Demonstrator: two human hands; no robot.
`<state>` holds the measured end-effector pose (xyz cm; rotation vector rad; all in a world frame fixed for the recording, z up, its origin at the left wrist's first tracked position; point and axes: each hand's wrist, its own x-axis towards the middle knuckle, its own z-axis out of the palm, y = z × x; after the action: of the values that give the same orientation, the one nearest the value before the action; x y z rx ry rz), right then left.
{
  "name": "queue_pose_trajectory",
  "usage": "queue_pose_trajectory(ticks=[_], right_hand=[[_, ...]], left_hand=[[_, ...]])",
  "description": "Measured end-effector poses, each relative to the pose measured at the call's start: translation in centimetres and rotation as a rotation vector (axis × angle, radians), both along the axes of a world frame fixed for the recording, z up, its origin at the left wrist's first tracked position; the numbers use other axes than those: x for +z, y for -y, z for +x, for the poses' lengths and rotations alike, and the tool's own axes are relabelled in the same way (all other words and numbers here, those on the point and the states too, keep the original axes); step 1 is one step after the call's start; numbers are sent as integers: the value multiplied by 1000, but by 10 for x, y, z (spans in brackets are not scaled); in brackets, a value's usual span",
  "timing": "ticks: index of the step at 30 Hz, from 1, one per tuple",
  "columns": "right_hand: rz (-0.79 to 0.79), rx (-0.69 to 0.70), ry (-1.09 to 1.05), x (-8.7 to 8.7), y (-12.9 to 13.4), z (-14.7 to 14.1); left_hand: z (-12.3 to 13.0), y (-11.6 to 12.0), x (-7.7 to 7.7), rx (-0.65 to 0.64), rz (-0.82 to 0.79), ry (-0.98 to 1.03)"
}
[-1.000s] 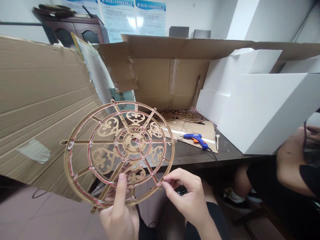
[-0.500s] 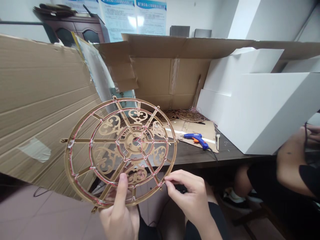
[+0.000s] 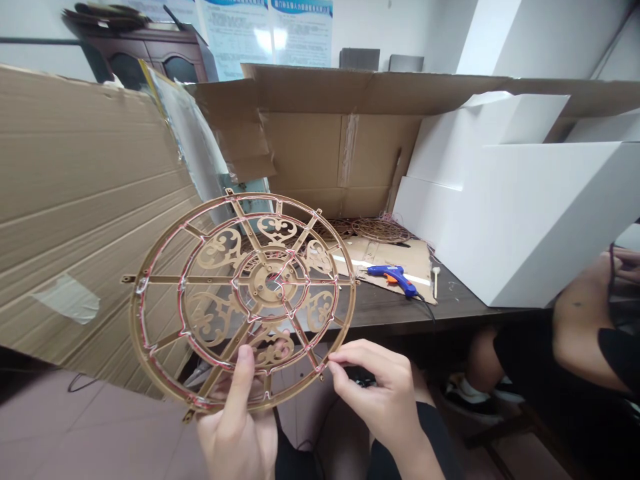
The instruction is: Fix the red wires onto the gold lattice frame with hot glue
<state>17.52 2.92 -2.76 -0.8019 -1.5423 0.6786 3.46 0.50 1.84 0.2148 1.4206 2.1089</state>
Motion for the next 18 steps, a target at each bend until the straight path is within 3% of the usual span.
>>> queue_pose_trajectory(ticks=[5, 18], right_hand=[[60, -11, 9, -1, 1, 0], [14, 6, -4, -1, -1, 0]], left_hand=[[0, -1, 3, -46, 39, 4], [-4, -1, 3, -77, 42, 39]])
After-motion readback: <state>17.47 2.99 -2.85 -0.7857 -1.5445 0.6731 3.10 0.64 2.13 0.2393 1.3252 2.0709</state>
